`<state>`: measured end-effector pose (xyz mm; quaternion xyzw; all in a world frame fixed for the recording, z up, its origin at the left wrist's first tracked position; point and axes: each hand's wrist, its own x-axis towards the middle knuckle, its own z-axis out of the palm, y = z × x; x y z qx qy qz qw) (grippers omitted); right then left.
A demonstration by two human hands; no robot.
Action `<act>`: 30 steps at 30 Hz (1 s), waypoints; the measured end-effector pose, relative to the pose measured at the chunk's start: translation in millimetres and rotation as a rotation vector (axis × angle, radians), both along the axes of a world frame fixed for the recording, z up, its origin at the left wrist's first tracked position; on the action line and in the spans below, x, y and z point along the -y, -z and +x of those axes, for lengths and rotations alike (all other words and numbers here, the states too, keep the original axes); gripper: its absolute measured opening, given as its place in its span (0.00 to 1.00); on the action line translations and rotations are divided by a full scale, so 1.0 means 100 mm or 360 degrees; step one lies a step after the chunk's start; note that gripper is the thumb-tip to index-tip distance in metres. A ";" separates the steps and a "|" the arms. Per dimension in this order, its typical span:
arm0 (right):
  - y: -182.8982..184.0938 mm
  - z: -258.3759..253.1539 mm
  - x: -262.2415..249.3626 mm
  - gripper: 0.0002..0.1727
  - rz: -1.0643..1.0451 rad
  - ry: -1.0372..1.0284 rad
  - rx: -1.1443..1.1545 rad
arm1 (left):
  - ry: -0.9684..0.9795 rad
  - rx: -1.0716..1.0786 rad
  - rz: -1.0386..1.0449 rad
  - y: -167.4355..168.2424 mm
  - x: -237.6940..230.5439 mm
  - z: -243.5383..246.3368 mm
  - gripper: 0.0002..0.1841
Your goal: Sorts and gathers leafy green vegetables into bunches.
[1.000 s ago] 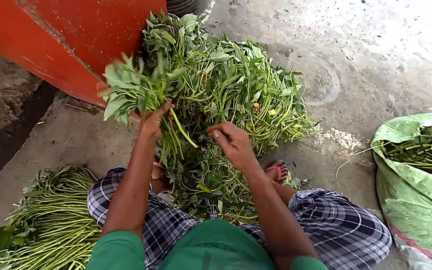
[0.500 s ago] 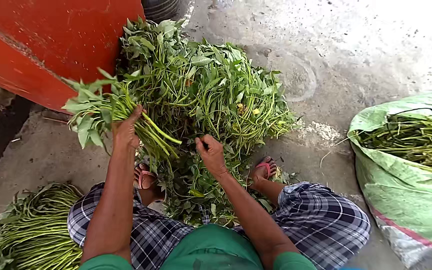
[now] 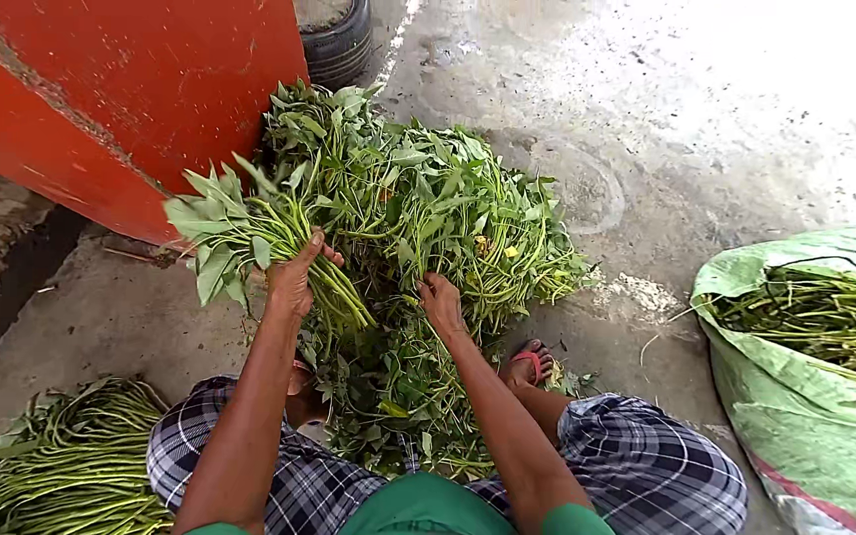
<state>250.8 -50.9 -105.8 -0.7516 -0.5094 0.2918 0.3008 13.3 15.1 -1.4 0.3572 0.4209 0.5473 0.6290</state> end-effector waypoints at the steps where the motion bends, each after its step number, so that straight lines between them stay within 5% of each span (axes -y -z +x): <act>1: -0.04 -0.04 0.07 0.17 0.0092 -0.0022 0.0003 | 0.0049 -0.0008 -0.0009 0.00 0.01 0.00 0.14; 9: -0.03 -0.41 0.41 0.14 0.0691 -0.0322 0.0116 | 0.0233 -0.0171 -0.0095 0.07 0.18 0.20 0.08; 17: -0.16 -0.48 0.36 0.15 0.0836 -0.0456 0.0374 | 0.0229 -0.0278 -0.0222 0.07 0.21 0.20 0.15; 24: -0.58 -0.67 0.10 0.33 0.0166 -0.0503 -0.0682 | 0.0339 -0.0167 -0.0222 0.05 0.22 0.18 0.09; 30: -0.63 -0.94 -0.05 0.36 0.0452 -0.0157 -0.1336 | 0.0163 -0.0273 -0.0160 0.05 0.21 0.21 0.09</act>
